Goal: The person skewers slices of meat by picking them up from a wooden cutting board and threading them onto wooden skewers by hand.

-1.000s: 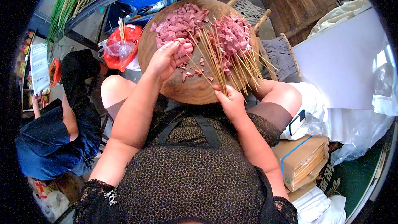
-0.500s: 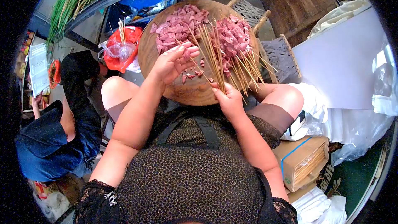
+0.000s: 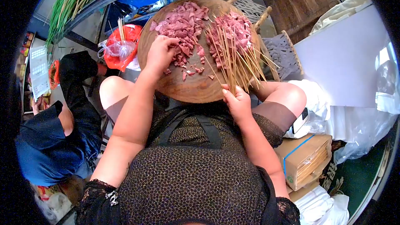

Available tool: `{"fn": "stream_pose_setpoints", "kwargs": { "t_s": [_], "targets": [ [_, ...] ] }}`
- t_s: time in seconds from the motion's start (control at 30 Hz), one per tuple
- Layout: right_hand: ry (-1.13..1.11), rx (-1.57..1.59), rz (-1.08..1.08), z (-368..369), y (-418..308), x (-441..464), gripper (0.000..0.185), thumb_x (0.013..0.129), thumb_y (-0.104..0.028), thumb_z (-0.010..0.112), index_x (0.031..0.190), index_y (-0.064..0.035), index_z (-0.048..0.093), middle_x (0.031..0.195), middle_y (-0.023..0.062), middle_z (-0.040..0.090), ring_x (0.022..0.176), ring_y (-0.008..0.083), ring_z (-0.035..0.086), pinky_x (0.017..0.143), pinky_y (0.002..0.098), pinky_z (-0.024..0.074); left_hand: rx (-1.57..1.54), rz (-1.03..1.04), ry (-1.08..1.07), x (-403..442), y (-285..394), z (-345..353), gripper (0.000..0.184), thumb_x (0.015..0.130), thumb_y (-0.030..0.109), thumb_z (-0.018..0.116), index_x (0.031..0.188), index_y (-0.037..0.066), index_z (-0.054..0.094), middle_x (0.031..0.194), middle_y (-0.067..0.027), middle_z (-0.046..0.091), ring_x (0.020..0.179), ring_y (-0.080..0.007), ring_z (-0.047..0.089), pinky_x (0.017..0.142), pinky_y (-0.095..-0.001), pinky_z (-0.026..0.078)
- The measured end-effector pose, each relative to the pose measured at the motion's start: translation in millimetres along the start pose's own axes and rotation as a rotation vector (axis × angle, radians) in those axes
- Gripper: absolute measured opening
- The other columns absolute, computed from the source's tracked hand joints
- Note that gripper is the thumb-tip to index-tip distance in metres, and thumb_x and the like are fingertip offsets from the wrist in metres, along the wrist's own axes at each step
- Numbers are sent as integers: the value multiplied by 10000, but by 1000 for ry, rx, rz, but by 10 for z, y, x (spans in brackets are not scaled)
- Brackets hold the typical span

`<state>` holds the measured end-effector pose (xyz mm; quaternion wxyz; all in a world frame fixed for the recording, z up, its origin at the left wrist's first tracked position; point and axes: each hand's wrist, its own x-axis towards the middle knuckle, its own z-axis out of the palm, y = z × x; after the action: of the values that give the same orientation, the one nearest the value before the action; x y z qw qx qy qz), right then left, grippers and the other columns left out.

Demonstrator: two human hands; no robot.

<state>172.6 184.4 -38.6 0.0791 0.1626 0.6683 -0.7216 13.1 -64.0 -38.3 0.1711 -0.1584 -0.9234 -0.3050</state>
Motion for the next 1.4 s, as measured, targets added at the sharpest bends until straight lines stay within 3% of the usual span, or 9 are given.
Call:
{"fn": "stream_pose_setpoints", "kwargs": {
  "t_s": [0.13, 0.53, 0.87, 0.93, 0.97, 1.0, 1.07, 1.33, 1.4],
  "targets": [
    [-9, 16, 4, 36, 2, 5, 188, 842, -114, 569, 1013, -41, 591, 674, -40, 514, 543, 26, 424, 487, 164, 328, 212, -87, -89, -40, 7, 66, 175, 718, 91, 601, 867, 147, 672, 868, -97, 566, 864, -265, 557, 731, -369, 462],
    [-41, 16, 29, 16, 29, 27, 195, 838, -125, 573, 1016, -47, 593, 673, -45, 513, 549, 27, 426, 499, 165, 333, 184, -189, -55, 49, -131, -47, 182, 759, 168, 598, 933, 142, 644, 909, -97, 555, 894, -286, 548, 758, -378, 457],
    [-38, -5, 65, 47, -30, -35, 189, 835, -132, 579, 1006, -52, 598, 658, -50, 505, 541, 28, 423, 489, 169, 329, 92, -219, -24, 7, -353, 57, 281, 722, 87, 629, 1003, 75, 613, 957, -141, 592, 888, -295, 581, 767, -363, 468],
    [-45, 20, 73, 38, -20, -29, 190, 834, -132, 580, 1007, -53, 598, 659, -50, 506, 541, 28, 423, 488, 169, 329, -416, -322, 85, 32, -224, -19, 299, 723, 20, 625, 1020, 56, 613, 927, -110, 626, 810, -229, 606, 717, -308, 479],
    [-53, 44, 81, 40, -14, -22, 191, 834, -132, 580, 1007, -53, 598, 660, -50, 507, 540, 28, 423, 486, 170, 329, -705, -424, 65, 27, -68, -100, 275, 747, -22, 615, 1019, 22, 618, 902, -60, 633, 768, -129, 581, 683, -235, 465],
    [-54, 44, 83, 48, -12, -21, 191, 834, -132, 580, 1007, -53, 598, 660, -50, 507, 540, 28, 423, 486, 170, 329, -703, -426, 65, 36, -56, -126, 275, 747, -22, 615, 1019, 22, 618, 902, -60, 633, 768, -129, 581, 683, -235, 465],
    [-78, 44, 74, 75, -18, -5, 192, 833, -132, 580, 1007, -52, 597, 661, -52, 507, 542, 28, 426, 493, 171, 336, -1075, -609, 29, 45, -69, -155, 243, 803, 38, 601, 1045, 18, 606, 944, -16, 621, 778, -80, 561, 705, -206, 462],
    [-153, 0, 41, 152, 52, 41, 189, 832, -126, 580, 1001, -45, 601, 676, -54, 510, 573, 31, 435, 531, 181, 367, -1175, -693, 113, 52, -34, -95, 200, 852, 166, 583, 1020, 59, 595, 911, -23, 623, 739, -107, 576, 698, -234, 479],
    [-160, -8, 38, 170, 81, 44, 189, 831, -125, 580, 1001, -45, 601, 681, -54, 512, 580, 32, 437, 537, 183, 370, -1294, -749, 6, 46, -93, -49, 173, 882, 201, 537, 996, 73, 558, 947, -56, 620, 760, -133, 590, 706, -280, 507]
  ]
}}
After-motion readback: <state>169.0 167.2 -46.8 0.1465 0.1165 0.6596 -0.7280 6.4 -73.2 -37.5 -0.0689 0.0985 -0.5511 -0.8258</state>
